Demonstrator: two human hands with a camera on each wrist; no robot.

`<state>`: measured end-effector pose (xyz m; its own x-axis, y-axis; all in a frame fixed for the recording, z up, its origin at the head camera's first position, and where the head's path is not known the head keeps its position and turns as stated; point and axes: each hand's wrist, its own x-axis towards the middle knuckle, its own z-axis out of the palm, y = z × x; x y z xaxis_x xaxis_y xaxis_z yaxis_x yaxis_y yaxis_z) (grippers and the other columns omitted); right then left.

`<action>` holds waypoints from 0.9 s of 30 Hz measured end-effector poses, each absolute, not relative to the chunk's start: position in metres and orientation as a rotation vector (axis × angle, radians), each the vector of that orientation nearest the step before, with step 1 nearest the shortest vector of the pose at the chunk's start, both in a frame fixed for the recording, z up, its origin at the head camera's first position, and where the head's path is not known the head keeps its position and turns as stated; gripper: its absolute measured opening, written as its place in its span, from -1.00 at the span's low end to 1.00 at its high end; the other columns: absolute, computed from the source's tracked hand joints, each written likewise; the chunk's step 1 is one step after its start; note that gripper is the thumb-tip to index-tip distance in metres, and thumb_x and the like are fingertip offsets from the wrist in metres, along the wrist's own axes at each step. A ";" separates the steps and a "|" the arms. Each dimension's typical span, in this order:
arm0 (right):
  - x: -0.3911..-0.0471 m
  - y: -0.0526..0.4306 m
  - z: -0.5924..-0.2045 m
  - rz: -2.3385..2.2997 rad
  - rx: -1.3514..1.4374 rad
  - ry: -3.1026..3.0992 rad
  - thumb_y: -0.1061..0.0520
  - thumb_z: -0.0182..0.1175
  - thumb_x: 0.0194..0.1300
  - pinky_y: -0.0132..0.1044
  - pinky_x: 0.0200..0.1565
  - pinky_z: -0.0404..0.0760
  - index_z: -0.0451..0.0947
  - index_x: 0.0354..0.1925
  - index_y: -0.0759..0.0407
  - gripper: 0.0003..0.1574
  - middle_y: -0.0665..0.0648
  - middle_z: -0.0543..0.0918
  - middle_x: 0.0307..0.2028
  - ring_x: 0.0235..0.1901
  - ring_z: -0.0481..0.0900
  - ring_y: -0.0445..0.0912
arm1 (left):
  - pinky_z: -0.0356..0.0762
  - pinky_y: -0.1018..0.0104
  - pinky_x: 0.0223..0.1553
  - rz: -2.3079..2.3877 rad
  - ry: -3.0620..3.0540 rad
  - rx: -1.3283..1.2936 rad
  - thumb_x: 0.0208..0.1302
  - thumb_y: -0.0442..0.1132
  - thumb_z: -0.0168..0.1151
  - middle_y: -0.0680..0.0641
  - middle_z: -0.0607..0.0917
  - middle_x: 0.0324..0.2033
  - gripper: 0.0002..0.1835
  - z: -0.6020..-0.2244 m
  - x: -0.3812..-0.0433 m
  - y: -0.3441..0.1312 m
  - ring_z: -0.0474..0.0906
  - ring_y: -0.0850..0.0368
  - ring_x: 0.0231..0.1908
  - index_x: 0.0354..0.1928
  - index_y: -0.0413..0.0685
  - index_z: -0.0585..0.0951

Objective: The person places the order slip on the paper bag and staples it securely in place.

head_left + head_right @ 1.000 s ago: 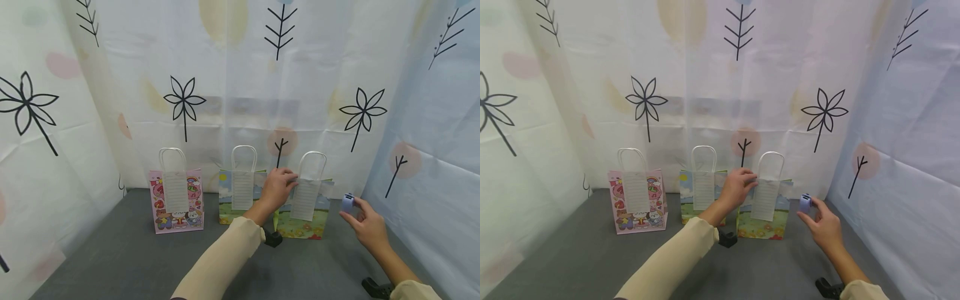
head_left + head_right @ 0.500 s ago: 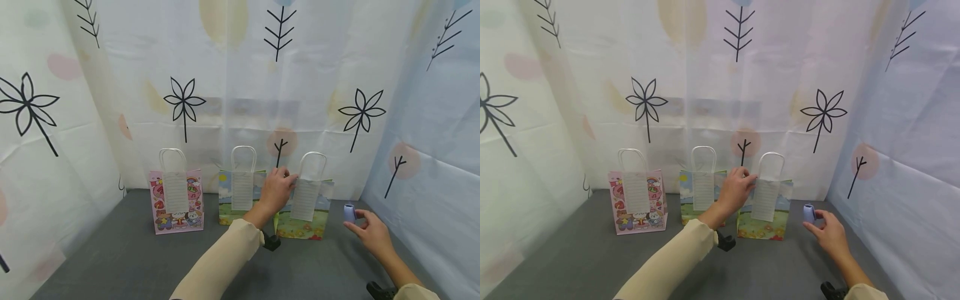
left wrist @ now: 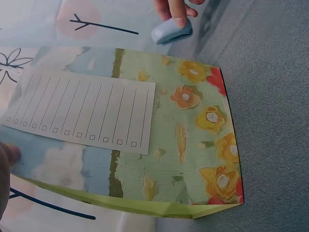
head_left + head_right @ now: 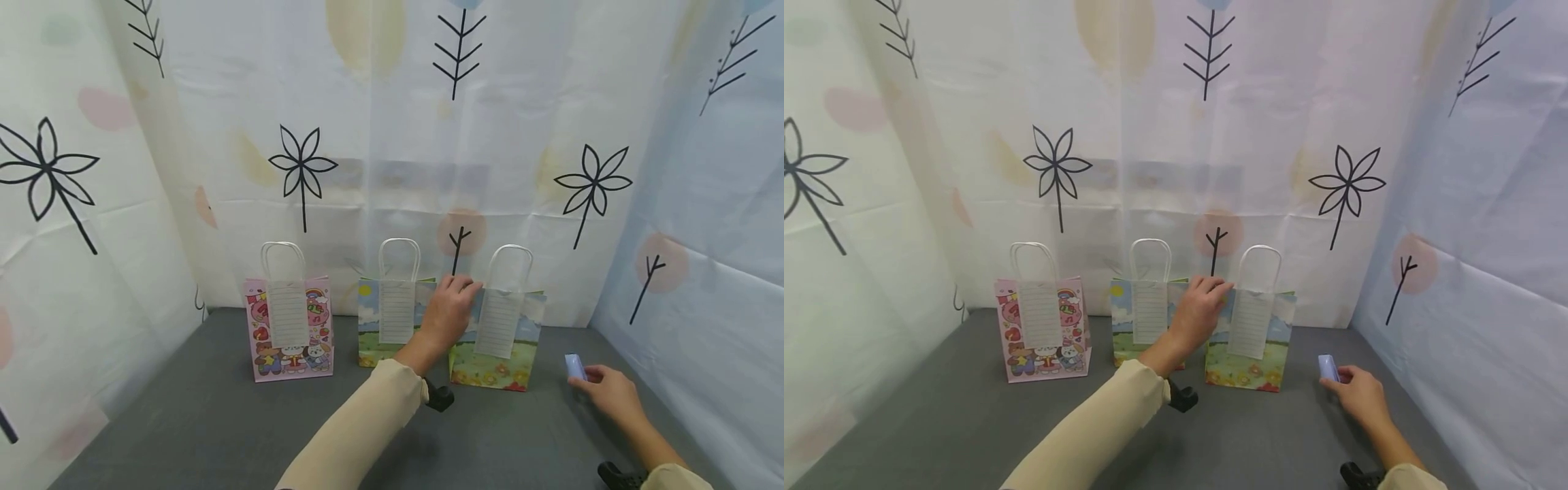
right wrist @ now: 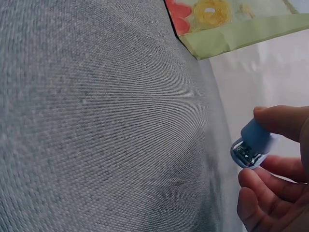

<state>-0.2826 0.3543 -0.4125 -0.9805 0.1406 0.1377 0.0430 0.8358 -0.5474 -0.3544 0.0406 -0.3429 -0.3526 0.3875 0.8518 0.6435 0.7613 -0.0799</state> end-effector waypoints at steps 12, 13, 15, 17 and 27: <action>-0.289 0.358 -0.420 0.911 -0.215 -2.878 -0.17 0.32 0.19 -0.08 -0.32 0.44 0.52 -0.06 0.56 -0.22 0.51 0.58 -0.13 -0.26 0.52 0.15 | 0.47 0.29 0.01 -0.516 -1.906 -0.808 0.24 -0.37 0.30 -0.06 0.57 0.07 -0.67 -0.355 -0.338 0.030 0.47 0.05 -0.02 0.05 -0.01 0.66; -0.289 0.358 -0.421 0.929 -0.224 -2.873 -0.16 0.32 0.19 -0.11 -0.33 0.43 0.53 -0.06 0.56 -0.23 0.51 0.58 -0.13 -0.26 0.52 0.15 | 0.48 0.29 0.00 -0.544 -1.899 -0.819 0.23 -0.37 0.32 -0.06 0.57 0.07 -0.67 -0.357 -0.336 0.029 0.46 0.05 -0.02 0.04 -0.01 0.66; -0.290 0.357 -0.421 0.968 -0.246 -2.868 -0.18 0.31 0.19 -0.15 -0.35 0.43 0.53 -0.04 0.54 -0.22 0.50 0.58 -0.13 -0.27 0.51 0.12 | 0.48 0.28 -0.02 -0.605 -1.887 -0.843 0.19 -0.39 0.36 -0.07 0.58 0.07 -0.65 -0.362 -0.330 0.026 0.47 0.05 -0.01 0.03 -0.03 0.67; -0.291 0.356 -0.421 1.028 -0.262 -2.861 -0.20 0.29 0.19 -0.18 -0.38 0.46 0.52 0.00 0.54 -0.19 0.47 0.61 -0.17 -0.30 0.54 0.08 | 0.49 0.28 -0.03 -0.651 -1.868 -0.866 0.16 -0.39 0.40 -0.08 0.59 0.05 -0.65 -0.366 -0.324 0.022 0.47 0.06 -0.01 0.01 -0.05 0.68; -0.300 0.353 -0.423 1.223 -0.305 -2.794 -0.26 0.22 0.25 -0.22 -0.45 0.55 0.47 0.04 0.56 -0.12 0.23 0.66 -0.35 -0.44 0.56 -0.17 | 0.48 0.31 -0.07 -0.763 -1.789 -0.902 0.11 -0.40 0.43 -0.10 0.59 0.00 -0.66 -0.382 -0.298 0.004 0.49 0.06 -0.06 -0.03 -0.07 0.68</action>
